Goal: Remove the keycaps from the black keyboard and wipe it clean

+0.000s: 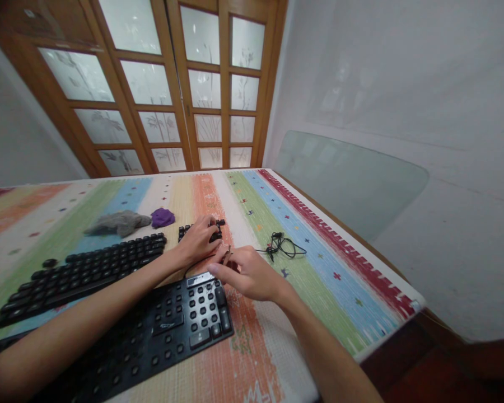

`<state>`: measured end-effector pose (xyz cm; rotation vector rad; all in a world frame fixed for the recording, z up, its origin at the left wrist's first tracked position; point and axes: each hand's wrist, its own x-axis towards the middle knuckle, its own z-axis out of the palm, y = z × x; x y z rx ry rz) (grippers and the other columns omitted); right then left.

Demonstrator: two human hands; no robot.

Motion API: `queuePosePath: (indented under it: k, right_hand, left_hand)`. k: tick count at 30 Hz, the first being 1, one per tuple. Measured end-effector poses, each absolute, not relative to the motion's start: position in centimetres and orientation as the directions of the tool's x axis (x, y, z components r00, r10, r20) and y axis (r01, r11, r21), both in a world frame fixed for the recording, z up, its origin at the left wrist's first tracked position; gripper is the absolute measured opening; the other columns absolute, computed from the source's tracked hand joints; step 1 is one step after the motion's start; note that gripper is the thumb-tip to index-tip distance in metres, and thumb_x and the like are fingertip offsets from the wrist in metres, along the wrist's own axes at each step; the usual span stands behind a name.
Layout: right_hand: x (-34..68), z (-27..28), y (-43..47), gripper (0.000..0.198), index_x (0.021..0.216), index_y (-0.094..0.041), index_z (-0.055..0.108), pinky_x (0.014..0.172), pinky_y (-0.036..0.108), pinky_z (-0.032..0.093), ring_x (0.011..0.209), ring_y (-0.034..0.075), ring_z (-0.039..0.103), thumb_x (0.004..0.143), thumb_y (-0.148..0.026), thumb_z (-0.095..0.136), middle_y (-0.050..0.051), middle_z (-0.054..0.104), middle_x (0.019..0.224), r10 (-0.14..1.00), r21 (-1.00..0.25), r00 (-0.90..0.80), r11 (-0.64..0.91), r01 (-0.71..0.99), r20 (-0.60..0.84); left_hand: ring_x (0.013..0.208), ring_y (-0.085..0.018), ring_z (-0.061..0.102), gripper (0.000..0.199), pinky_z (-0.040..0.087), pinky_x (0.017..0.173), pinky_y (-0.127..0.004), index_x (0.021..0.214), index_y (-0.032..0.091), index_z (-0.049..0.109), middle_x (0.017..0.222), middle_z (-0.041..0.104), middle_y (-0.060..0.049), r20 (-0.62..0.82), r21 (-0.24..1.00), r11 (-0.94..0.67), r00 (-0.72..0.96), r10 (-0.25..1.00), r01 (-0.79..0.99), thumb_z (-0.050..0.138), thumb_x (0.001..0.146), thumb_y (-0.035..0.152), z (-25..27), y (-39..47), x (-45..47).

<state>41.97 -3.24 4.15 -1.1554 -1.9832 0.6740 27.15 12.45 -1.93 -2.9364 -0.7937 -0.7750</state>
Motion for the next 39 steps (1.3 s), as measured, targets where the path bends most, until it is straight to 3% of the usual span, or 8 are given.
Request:
queuePosePath:
  k: [9, 14, 21, 24, 28, 31, 35, 39]
  right_hand:
    - [42.3, 4.1, -3.0, 0.048, 0.067, -0.015, 0.066, 0.064, 0.028, 0.047, 0.064, 0.013, 0.061, 0.097, -0.047, 0.048, 0.005, 0.067, 0.069, 0.881, -0.766, -0.330, 0.461, 0.448, 0.338]
    - [42.5, 4.1, -3.0, 0.045, 0.067, -0.014, 0.066, 0.061, 0.027, 0.048, 0.062, 0.012, 0.061, 0.097, -0.045, 0.051, 0.006, 0.067, 0.070, 0.877, -0.805, -0.338, 0.458, 0.377, 0.340]
    - [42.3, 4.2, -3.2, 0.036, 0.072, -0.016, 0.065, 0.058, 0.024, 0.046, 0.060, 0.010, 0.059, 0.096, -0.040, 0.053, 0.002, 0.065, 0.071, 0.859, -0.812, -0.392, 0.469, 0.348, 0.328]
    - [42.0, 4.6, -3.3, 0.033, 0.075, -0.015, 0.065, 0.058, 0.024, 0.045, 0.060, 0.010, 0.058, 0.095, -0.040, 0.054, 0.001, 0.064, 0.069, 0.844, -0.823, -0.471, 0.446, 0.353, 0.255]
    - [42.0, 4.9, -3.8, 0.035, 0.074, -0.015, 0.064, 0.059, 0.025, 0.045, 0.060, 0.011, 0.057, 0.096, -0.040, 0.053, 0.001, 0.064, 0.068, 0.802, -0.809, -0.576, 0.440, 0.389, 0.158]
    - [42.4, 4.6, -4.9, 0.037, 0.074, -0.015, 0.064, 0.058, 0.024, 0.045, 0.060, 0.011, 0.058, 0.098, -0.040, 0.050, 0.003, 0.065, 0.070, 0.811, -0.814, -0.569, 0.418, 0.403, 0.135]
    - [42.9, 3.0, -7.1, 0.032, 0.084, -0.015, 0.067, 0.060, 0.024, 0.047, 0.060, 0.012, 0.059, 0.097, -0.040, 0.052, 0.002, 0.065, 0.069, 0.870, -0.809, -0.486, 0.342, 0.479, 0.080]
    - [42.7, 0.8, -8.7, 0.034, 0.081, -0.016, 0.064, 0.057, 0.024, 0.050, 0.061, 0.012, 0.061, 0.098, -0.042, 0.051, 0.004, 0.065, 0.076, 0.934, -0.881, -0.336, 0.256, 0.398, 0.121]
  left_hand:
    - [0.099, -0.027, 0.051, 0.007, 0.049, 0.088, -0.044, 0.084, 0.012, 0.065, 0.104, 0.054, -0.012, 0.469, 0.148, -0.869, 0.740, 0.483, 0.473, 0.064, 0.082, 0.019, -1.3, 12.3, 26.6]
    - [0.097, -0.024, 0.054, 0.011, 0.048, 0.087, -0.041, 0.087, 0.016, 0.066, 0.097, 0.055, -0.007, 0.486, 0.322, -0.836, 0.680, 0.549, 0.444, 0.063, 0.086, 0.027, -0.3, 10.6, 24.3]
    - [0.078, -0.018, 0.057, 0.016, 0.047, 0.073, -0.033, 0.090, 0.019, 0.066, 0.083, 0.060, -0.003, 0.241, 0.526, -0.757, 0.786, 0.569, 0.388, 0.056, 0.093, 0.031, 1.5, 3.3, 18.5]
    - [0.080, -0.018, 0.058, 0.011, 0.048, 0.073, -0.033, 0.091, 0.020, 0.065, 0.085, 0.062, -0.003, 0.215, 0.566, -0.740, 0.802, 0.557, 0.363, 0.058, 0.091, 0.028, 1.0, 0.2, 17.4]
    - [0.092, -0.022, 0.059, 0.013, 0.050, 0.081, -0.037, 0.097, 0.020, 0.064, 0.098, 0.063, -0.006, 0.225, 0.552, -0.760, 0.817, 0.531, 0.343, 0.061, 0.090, 0.030, -0.4, -2.3, 17.2]
    - [0.090, -0.023, 0.059, 0.017, 0.051, 0.077, -0.036, 0.099, 0.019, 0.064, 0.095, 0.062, -0.007, 0.215, 0.509, -0.788, 0.835, 0.507, 0.347, 0.061, 0.089, 0.033, -1.2, -3.0, 17.3]
    - [0.089, -0.024, 0.059, 0.018, 0.050, 0.079, -0.039, 0.100, 0.018, 0.062, 0.095, 0.063, -0.007, 0.219, 0.438, -0.829, 0.854, 0.473, 0.347, 0.062, 0.089, 0.032, -1.8, -3.3, 17.4]
    - [0.089, -0.024, 0.058, 0.016, 0.050, 0.080, -0.040, 0.101, 0.018, 0.061, 0.095, 0.062, -0.007, 0.214, 0.418, -0.842, 0.864, 0.455, 0.340, 0.058, 0.092, 0.031, -2.1, -3.3, 17.5]
